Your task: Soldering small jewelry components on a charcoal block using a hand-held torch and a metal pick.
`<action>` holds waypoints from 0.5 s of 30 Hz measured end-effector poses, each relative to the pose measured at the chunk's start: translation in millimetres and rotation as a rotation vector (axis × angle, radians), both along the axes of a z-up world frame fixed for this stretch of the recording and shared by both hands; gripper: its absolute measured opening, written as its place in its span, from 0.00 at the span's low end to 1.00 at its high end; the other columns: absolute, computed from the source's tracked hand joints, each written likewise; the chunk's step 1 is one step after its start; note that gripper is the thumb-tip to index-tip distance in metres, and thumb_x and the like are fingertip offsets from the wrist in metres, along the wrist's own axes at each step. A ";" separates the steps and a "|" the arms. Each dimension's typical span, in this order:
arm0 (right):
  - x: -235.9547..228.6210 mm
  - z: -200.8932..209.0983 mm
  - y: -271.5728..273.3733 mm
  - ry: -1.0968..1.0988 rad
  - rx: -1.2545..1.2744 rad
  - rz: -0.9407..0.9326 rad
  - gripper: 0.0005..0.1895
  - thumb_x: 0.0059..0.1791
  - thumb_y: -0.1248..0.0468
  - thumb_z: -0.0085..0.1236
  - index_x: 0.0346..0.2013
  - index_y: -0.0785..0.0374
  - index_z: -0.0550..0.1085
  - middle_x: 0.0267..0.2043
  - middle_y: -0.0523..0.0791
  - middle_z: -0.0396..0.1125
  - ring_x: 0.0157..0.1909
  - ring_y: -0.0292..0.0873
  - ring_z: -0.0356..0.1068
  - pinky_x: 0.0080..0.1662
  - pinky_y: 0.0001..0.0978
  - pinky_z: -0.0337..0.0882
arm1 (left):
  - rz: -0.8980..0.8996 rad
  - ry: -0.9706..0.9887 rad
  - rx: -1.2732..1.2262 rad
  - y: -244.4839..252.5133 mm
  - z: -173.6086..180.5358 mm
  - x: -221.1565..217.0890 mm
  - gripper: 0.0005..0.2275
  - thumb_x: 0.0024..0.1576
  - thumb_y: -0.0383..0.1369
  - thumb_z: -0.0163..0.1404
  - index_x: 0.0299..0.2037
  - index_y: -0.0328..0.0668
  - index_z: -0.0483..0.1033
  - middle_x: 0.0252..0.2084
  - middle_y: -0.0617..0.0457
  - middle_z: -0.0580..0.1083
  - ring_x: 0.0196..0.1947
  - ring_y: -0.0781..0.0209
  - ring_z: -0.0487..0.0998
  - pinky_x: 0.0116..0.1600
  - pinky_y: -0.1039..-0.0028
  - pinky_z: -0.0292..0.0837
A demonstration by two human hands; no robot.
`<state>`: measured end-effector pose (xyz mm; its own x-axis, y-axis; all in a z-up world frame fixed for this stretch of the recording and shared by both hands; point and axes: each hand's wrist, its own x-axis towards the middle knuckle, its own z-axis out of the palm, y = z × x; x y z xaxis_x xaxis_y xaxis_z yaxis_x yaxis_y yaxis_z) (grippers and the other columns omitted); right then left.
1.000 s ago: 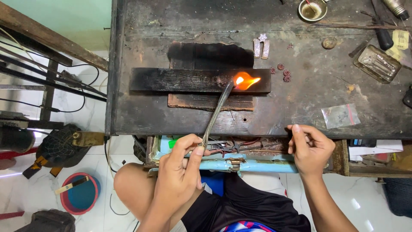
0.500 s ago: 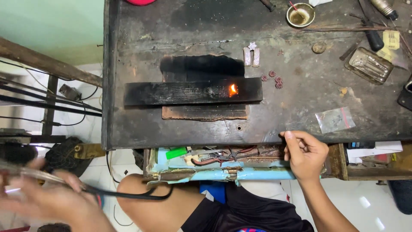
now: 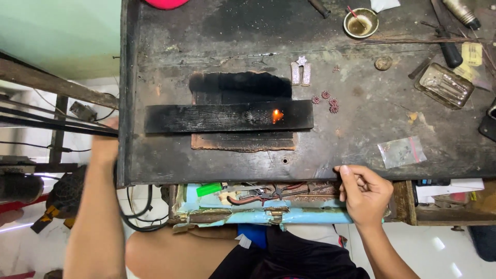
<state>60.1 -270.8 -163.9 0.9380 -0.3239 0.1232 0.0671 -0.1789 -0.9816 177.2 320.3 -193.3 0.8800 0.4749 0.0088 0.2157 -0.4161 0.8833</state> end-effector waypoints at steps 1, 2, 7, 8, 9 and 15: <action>-0.3 0.0 0.0 -0.001 0.004 0.001 0.05 0.53 0.76 0.57 0.34 0.74 0.79 0.11 0.50 0.62 0.09 0.39 0.63 0.17 0.27 0.65 | 0.001 -0.001 0.004 3.9 -9.4 -3.9 0.06 0.71 0.31 0.54 0.48 0.38 0.73 0.29 0.49 0.70 0.22 0.62 0.68 0.24 0.73 0.64; -0.6 0.0 0.1 -0.003 0.005 0.001 0.05 0.53 0.76 0.57 0.34 0.74 0.79 0.11 0.50 0.62 0.09 0.39 0.63 0.17 0.27 0.65 | 0.010 -0.076 0.041 8.0 -18.8 -7.8 0.07 0.70 0.32 0.56 0.50 0.36 0.75 0.33 0.45 0.72 0.28 0.59 0.71 0.31 0.70 0.67; 0.1 -0.3 -0.3 -0.001 -0.003 0.008 0.04 0.53 0.76 0.58 0.34 0.74 0.79 0.11 0.50 0.62 0.09 0.39 0.63 0.17 0.28 0.65 | 0.036 -0.294 0.138 8.4 -36.8 -12.9 0.15 0.66 0.31 0.65 0.57 0.30 0.79 0.46 0.34 0.78 0.47 0.52 0.79 0.50 0.63 0.76; -0.3 -0.4 -0.9 -0.013 -0.007 0.009 0.04 0.53 0.76 0.58 0.35 0.74 0.79 0.11 0.50 0.62 0.10 0.39 0.63 0.18 0.27 0.65 | 0.017 -0.264 0.099 3.3 -29.2 -8.9 0.14 0.65 0.32 0.66 0.57 0.34 0.80 0.45 0.39 0.79 0.45 0.57 0.80 0.50 0.67 0.77; 1.2 -1.3 -0.2 -0.031 -0.006 0.012 0.04 0.54 0.76 0.57 0.35 0.74 0.79 0.12 0.50 0.62 0.10 0.38 0.63 0.18 0.27 0.65 | 0.000 -0.239 0.064 0.1 -19.4 -3.8 0.14 0.63 0.32 0.66 0.56 0.38 0.80 0.44 0.45 0.79 0.43 0.62 0.80 0.50 0.71 0.78; -0.3 1.4 2.3 -0.040 0.009 0.019 0.04 0.53 0.76 0.58 0.35 0.74 0.79 0.12 0.50 0.62 0.11 0.38 0.63 0.18 0.27 0.65 | -0.011 -0.132 0.087 2.0 -23.8 -3.6 0.15 0.63 0.34 0.62 0.58 0.41 0.77 0.47 0.46 0.78 0.49 0.57 0.82 0.57 0.74 0.76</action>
